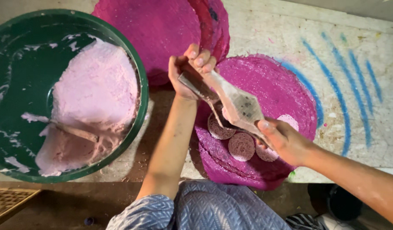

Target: The person uses a specialized hand press tool to create circular dough discs on large pink mats, dipping the tool into a bowl of pink mixture between presses.

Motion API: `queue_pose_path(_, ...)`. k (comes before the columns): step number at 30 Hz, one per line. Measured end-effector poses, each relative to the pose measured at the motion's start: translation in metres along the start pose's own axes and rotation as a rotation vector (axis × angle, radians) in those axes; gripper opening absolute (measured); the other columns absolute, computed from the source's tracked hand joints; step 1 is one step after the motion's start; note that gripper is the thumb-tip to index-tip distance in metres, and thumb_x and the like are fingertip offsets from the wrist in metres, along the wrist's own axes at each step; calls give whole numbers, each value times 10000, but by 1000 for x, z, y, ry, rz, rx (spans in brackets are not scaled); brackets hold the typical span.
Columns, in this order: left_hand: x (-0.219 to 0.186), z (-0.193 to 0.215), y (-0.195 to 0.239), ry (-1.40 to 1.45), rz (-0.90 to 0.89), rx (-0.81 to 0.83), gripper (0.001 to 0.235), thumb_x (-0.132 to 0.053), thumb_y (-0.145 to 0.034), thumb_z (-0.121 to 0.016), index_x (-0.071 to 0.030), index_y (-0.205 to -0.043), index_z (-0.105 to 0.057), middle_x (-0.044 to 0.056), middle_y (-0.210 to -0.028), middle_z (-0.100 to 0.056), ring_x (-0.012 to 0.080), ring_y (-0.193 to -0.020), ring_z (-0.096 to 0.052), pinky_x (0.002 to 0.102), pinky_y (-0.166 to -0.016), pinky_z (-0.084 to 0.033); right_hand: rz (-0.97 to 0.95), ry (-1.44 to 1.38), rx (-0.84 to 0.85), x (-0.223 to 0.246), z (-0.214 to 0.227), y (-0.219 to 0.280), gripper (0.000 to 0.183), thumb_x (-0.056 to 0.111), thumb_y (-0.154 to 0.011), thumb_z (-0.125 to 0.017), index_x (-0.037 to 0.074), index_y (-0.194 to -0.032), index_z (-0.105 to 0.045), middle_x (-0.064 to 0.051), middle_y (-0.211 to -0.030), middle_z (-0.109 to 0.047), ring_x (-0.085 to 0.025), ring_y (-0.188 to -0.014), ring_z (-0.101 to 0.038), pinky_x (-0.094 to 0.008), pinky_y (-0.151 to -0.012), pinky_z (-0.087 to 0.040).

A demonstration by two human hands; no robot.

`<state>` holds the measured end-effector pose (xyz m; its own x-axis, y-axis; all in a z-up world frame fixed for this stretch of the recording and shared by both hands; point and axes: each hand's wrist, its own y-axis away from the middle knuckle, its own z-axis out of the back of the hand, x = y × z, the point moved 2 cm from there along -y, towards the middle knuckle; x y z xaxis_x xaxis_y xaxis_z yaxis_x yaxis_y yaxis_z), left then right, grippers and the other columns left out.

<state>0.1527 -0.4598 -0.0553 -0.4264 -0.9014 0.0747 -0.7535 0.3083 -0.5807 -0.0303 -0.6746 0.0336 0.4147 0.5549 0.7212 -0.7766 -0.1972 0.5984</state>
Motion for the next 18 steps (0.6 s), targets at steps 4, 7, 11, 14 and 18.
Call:
queue_pose_path(4,3,-7,17,27,-25,-116,328,-463,-992,-516,-141,-1022,-569,31,-941,-625,186,-917,-615,383,-902,-571,-141,-70,57,0,-3,4,743,670,-946,-299,15,-902,-646,-55,-709,-640,-176,-681,-612,-360,-657,-510)
queue_pose_path(7,22,-6,22,53,-45,-192,331,-462,-1035,-475,-144,-1020,-564,36,-931,-622,187,-896,-619,355,-842,-569,-149,-5,88,0,5,11,786,687,-953,-244,30,-824,-656,-53,-673,-635,-175,-650,-605,-352,-647,-509)
queue_pose_path(11,31,-1,10,74,-17,-144,353,-486,-1050,-449,-153,-1013,-558,29,-927,-624,181,-880,-623,345,-826,-557,-165,124,-22,-5,17,12,757,679,-937,-257,54,-828,-671,-70,-669,-606,-186,-635,-566,-373,-615,-471)
queue_pose_path(14,23,-1,3,10,-3,-118,392,-522,-986,-475,-139,-1017,-552,27,-922,-615,182,-900,-611,328,-836,-545,-76,132,-58,-7,21,12,780,683,-954,-265,36,-802,-673,-66,-662,-615,-180,-636,-574,-363,-614,-474)
queue_pose_path(18,18,-3,9,-31,-25,-242,265,-409,-1018,-457,-157,-1006,-541,16,-924,-580,177,-897,-570,313,-848,-520,-66,54,-2,-12,14,5,831,685,-982,-255,-3,-768,-670,-71,-641,-632,-183,-618,-600,-357,-613,-489)
